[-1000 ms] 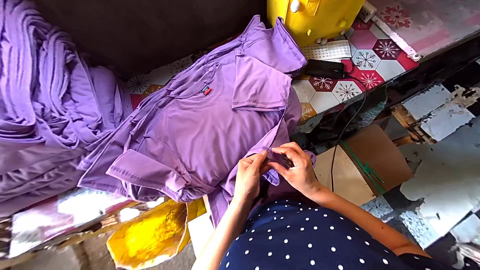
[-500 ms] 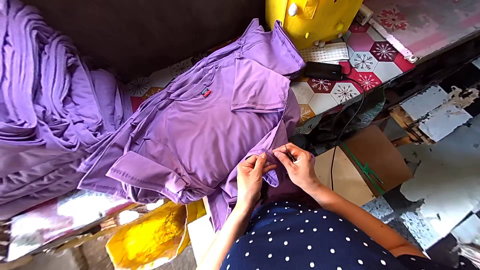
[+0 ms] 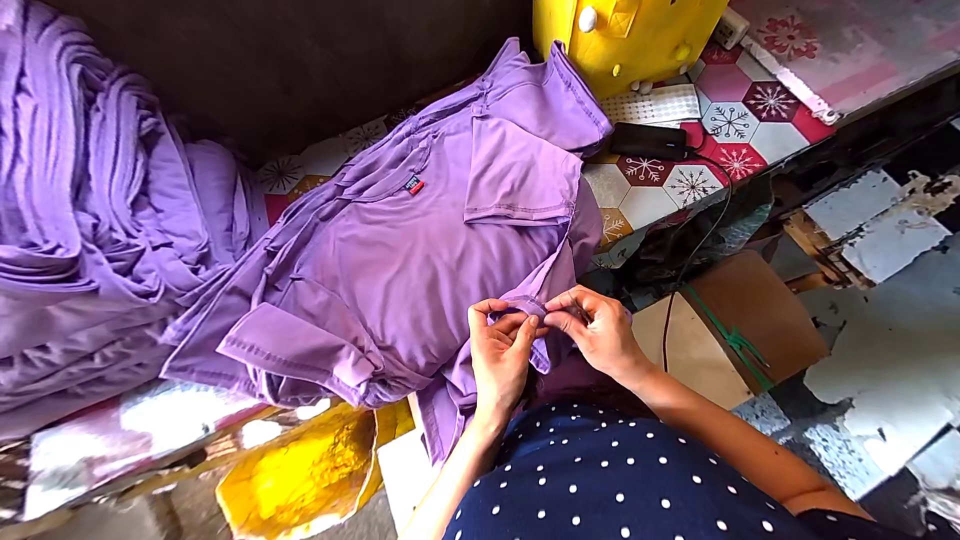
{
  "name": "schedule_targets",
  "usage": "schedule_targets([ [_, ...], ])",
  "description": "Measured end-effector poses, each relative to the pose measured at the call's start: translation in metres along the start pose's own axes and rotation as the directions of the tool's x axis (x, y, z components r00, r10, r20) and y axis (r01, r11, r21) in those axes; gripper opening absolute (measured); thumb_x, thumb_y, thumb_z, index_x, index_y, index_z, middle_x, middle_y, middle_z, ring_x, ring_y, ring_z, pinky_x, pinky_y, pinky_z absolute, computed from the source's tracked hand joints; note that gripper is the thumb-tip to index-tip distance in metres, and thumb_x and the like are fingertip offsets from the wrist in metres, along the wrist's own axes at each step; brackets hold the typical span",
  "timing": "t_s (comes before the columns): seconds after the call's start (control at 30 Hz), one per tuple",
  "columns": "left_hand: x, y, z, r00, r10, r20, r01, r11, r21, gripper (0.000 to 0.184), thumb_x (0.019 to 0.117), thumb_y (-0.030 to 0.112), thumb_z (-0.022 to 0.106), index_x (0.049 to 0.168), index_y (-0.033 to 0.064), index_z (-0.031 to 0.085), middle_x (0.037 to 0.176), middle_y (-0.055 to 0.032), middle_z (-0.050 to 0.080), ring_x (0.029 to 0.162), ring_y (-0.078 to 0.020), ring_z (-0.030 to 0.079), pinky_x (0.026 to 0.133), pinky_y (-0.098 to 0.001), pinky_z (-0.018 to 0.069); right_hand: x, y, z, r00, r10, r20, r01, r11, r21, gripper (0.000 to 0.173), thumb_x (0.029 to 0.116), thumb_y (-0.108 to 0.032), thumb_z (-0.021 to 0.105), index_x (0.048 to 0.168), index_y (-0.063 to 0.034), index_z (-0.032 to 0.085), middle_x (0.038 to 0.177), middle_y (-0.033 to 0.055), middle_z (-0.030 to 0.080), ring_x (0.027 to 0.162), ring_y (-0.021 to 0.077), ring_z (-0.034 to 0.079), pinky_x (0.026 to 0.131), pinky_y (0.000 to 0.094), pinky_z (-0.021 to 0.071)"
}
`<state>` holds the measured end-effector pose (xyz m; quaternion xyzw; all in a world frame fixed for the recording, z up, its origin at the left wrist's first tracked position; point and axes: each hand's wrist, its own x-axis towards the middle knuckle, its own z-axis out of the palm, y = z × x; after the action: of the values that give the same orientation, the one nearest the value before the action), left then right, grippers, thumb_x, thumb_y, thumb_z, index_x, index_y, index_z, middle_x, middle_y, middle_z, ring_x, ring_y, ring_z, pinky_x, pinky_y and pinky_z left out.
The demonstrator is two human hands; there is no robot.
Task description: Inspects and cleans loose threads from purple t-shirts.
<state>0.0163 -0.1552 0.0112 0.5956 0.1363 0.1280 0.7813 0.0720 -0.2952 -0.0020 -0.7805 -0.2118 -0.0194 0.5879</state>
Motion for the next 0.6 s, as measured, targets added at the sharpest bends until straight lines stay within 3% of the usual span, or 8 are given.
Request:
schedule_targets([
  [0.1,0.000,0.000,0.001,1.000,0.019,0.001,-0.019,0.999,0.034,0.037,0.0899,-0.014,0.060,0.115,0.0050,0.041,0.083,-0.0011,0.074,0.075,-0.0157,0.076,0.075,-0.0349,0.0651,-0.003,0.007,0.006,0.983,-0.173,-0.067,0.163,0.978,-0.131,0.015,0.0906,-0.013,0.074,0.090,0.0017,0.075,0.091,0.0107,0.076,0.082,0.0077,0.071,0.076,0.0177,0.0567],
  [0.2,-0.001,-0.004,-0.001,0.993,0.115,0.032,-0.118,0.984,0.132,0.023,0.0899,-0.011,0.061,0.110,-0.0015,0.057,0.089,0.0009,0.074,0.077,-0.0097,0.074,0.075,-0.0303,0.0643,0.001,0.002,0.001,0.999,-0.052,-0.014,0.050,0.991,-0.121,0.016,0.0953,-0.013,0.067,0.089,0.0007,0.074,0.083,0.0077,0.072,0.074,0.0035,0.065,0.073,0.0156,0.0520],
  [0.3,0.001,-0.013,-0.006,0.953,0.254,0.164,-0.294,0.907,0.302,0.023,0.0892,-0.005,0.066,0.112,-0.0083,0.070,0.100,-0.0073,0.074,0.085,-0.0056,0.071,0.081,-0.0238,0.0617,0.002,-0.002,-0.002,0.997,-0.076,0.028,0.081,0.962,-0.260,0.019,0.0969,-0.016,0.065,0.090,0.0005,0.072,0.081,0.0097,0.070,0.072,0.0131,0.066,0.069,0.0257,0.0548],
  [0.37,0.003,-0.017,-0.007,0.933,0.303,0.195,-0.358,0.841,0.407,0.023,0.0871,-0.001,0.069,0.109,-0.0055,0.075,0.096,-0.0090,0.072,0.085,-0.0047,0.070,0.080,-0.0203,0.0602,0.002,-0.007,0.000,0.985,-0.162,0.064,0.174,0.906,-0.386,0.017,0.0955,-0.013,0.065,0.089,0.0010,0.071,0.081,0.0118,0.070,0.068,0.0202,0.069,0.059,0.0333,0.0562],
  [0.43,0.004,-0.020,-0.008,0.930,0.320,0.182,-0.368,0.816,0.445,0.016,0.0853,0.000,0.070,0.099,-0.0028,0.078,0.088,-0.0057,0.069,0.081,-0.0022,0.066,0.078,-0.0170,0.0577,0.002,-0.014,0.002,0.964,-0.248,0.097,0.264,0.838,-0.477,0.011,0.0921,-0.008,0.064,0.089,-0.0003,0.072,0.081,0.0124,0.068,0.062,0.0222,0.067,0.050,0.0342,0.0531],
  [0.53,0.006,-0.024,-0.009,0.928,0.340,0.151,-0.371,0.817,0.442,0.009,0.0833,0.002,0.071,0.088,0.0002,0.078,0.081,-0.0002,0.065,0.078,0.0016,0.061,0.074,-0.0131,0.0521,0.005,-0.019,0.001,0.931,-0.327,0.163,0.363,0.780,-0.510,0.007,0.0891,-0.003,0.065,0.089,-0.0036,0.072,0.085,0.0124,0.066,0.059,0.0211,0.065,0.047,0.0316,0.0513],
  [0.6,0.006,-0.027,-0.010,0.936,0.333,0.112,-0.350,0.859,0.374,0.008,0.0858,0.002,0.071,0.090,0.0008,0.079,0.081,0.0024,0.066,0.078,0.0023,0.061,0.074,-0.0141,0.0518,0.007,-0.016,0.000,0.923,-0.352,0.158,0.385,0.816,-0.431,0.008,0.0904,-0.006,0.066,0.089,-0.0039,0.073,0.086,0.0118,0.067,0.060,0.0193,0.065,0.048,0.0303,0.0517],
])
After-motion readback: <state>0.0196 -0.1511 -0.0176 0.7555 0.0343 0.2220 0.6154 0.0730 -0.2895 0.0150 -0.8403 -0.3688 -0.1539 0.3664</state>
